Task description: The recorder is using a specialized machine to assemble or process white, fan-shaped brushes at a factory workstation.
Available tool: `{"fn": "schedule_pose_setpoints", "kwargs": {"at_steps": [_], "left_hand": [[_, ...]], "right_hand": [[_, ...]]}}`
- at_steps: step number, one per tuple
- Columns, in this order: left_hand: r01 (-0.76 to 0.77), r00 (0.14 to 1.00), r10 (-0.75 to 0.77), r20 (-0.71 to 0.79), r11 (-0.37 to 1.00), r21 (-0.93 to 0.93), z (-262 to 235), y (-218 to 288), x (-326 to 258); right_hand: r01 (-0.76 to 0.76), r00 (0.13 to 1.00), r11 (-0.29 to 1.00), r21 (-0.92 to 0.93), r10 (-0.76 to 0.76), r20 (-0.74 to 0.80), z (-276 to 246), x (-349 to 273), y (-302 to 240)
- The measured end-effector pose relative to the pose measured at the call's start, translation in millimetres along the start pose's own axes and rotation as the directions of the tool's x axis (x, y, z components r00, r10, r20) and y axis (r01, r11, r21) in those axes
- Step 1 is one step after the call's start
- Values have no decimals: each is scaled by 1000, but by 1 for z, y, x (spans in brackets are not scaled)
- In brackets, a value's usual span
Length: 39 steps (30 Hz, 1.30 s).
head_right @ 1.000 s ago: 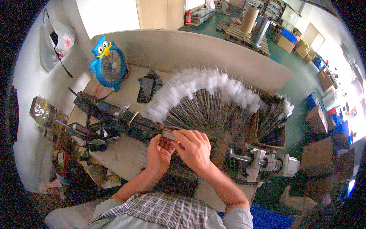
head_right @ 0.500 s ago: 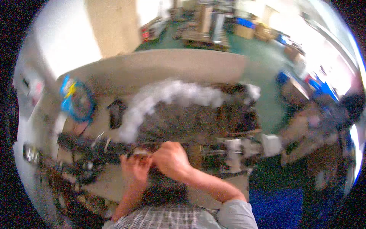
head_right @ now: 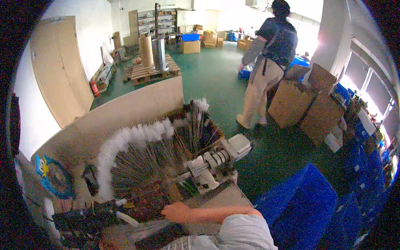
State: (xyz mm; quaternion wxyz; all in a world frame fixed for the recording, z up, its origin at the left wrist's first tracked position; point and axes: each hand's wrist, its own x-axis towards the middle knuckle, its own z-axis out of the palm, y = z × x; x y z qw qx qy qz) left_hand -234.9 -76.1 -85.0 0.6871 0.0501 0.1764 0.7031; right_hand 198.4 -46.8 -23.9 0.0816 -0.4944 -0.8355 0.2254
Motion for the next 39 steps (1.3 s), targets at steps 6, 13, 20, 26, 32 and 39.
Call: {"fn": "schedule_pose_setpoints", "kwargs": {"at_steps": [6,13,20,26,32,39], "left_hand": [[-158,968,99,230,955,251,-70,32,29],[-268,956,158,246,809,523,4,-31,49],[-250,966,195,169,540,803,88,-107,12],[-195,968,198,152,224,955,143,-165,1],[223,894,111,-435,732,644,127,-193,18],[520,849,-522,76,804,-288,222,-112,16]], "right_hand": [[-19,991,998,-54,26,129,32,20,9],[-70,987,997,-44,76,145,2,13,1],[-139,980,984,-115,153,127,-4,-2,8],[-128,989,988,-84,134,70,11,-16,38],[39,999,996,-75,-42,-29,3,-29,27],[-131,979,991,26,125,160,-7,-17,17]]}}
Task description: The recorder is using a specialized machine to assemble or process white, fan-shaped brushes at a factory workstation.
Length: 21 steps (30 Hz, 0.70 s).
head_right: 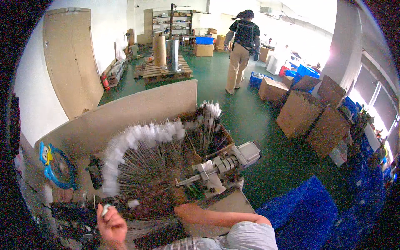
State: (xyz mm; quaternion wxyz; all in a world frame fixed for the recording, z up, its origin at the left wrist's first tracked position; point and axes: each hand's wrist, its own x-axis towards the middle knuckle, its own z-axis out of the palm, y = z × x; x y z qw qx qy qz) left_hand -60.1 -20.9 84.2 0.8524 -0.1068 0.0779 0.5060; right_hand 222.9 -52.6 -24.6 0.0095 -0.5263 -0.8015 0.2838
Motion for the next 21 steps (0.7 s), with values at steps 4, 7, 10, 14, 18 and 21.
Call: {"fn": "schedule_pose_setpoints", "kwargs": {"at_steps": [4,7,10,14,18,21], "left_hand": [[-199,976,215,-15,924,325,-18,11,-35],[-188,954,286,-93,807,560,-13,-7,-46],[-45,996,92,-7,551,834,-20,-17,-43],[-6,999,-30,17,322,947,-5,-24,-26],[-94,987,-140,79,-105,990,-29,-33,38],[-366,919,-105,381,-588,721,-32,-88,87]], "right_hand": [[182,956,981,-62,-191,-221,8,0,2],[27,998,988,-153,-36,-60,-10,-17,-9],[-189,982,868,-460,161,-98,-72,-47,-21],[-337,764,881,-333,49,-643,-133,-87,12],[-265,678,945,-192,41,-734,-155,-97,21],[-140,728,900,-414,-190,-658,-133,-82,37]]}}
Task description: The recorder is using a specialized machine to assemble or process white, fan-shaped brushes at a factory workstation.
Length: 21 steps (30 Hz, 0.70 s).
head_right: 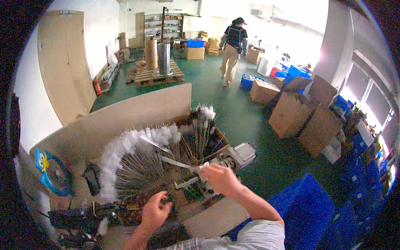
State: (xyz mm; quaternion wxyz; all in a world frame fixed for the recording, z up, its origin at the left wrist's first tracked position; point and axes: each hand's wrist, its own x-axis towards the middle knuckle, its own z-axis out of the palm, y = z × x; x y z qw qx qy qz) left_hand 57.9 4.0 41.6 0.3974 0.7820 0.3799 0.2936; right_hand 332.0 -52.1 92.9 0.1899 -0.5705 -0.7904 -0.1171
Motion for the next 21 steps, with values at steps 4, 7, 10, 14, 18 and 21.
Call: {"fn": "schedule_pose_setpoints", "kwargs": {"at_steps": [4,7,10,14,18,21], "left_hand": [[-109,990,135,-43,919,380,34,-2,35],[-148,951,274,-146,813,564,40,-9,48],[-85,967,231,-109,694,715,38,-15,56],[-139,960,268,-80,704,696,27,-21,54],[-153,933,346,-94,623,767,12,-15,65],[-117,943,328,-52,473,873,3,-19,75]], "right_hand": [[115,993,987,111,-113,-29,40,23,-24],[12,999,854,521,9,-36,52,32,-38],[-29,999,789,614,14,29,55,32,-38],[-65,998,777,626,48,43,61,32,-39],[-53,997,827,560,78,-22,66,42,-42],[-69,993,842,535,111,-47,80,58,-45]]}}
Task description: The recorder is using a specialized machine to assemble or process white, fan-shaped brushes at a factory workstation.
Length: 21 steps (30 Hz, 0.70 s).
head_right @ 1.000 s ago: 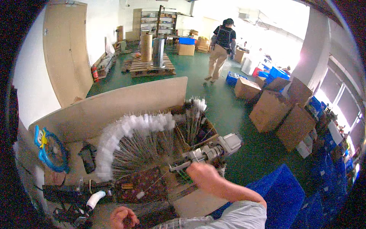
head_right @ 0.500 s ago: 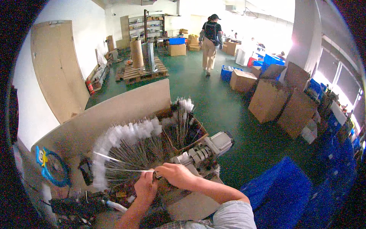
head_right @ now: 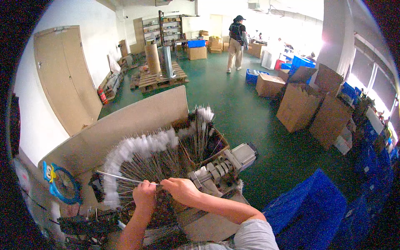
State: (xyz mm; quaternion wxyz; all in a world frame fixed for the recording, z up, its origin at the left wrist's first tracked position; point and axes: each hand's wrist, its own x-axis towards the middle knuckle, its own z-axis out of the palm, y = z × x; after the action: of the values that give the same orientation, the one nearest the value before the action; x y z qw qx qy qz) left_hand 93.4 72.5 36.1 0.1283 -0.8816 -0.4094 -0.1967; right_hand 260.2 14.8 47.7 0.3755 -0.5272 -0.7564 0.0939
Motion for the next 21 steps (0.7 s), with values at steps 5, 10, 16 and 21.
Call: {"fn": "schedule_pose_setpoints", "kwargs": {"at_steps": [5,10,16,21], "left_hand": [[125,933,-185,308,971,203,43,-39,-32],[197,973,-168,156,962,-188,-5,-32,-57],[313,949,-240,207,610,-728,-43,-11,-124],[593,419,-253,872,-651,-474,-24,-13,-157]], "right_hand": [[26,995,975,-219,-5,95,13,12,9],[-84,868,995,-62,104,485,-17,21,-5],[65,848,987,146,-132,513,20,52,-37],[268,879,905,331,-370,300,72,62,-65]]}}
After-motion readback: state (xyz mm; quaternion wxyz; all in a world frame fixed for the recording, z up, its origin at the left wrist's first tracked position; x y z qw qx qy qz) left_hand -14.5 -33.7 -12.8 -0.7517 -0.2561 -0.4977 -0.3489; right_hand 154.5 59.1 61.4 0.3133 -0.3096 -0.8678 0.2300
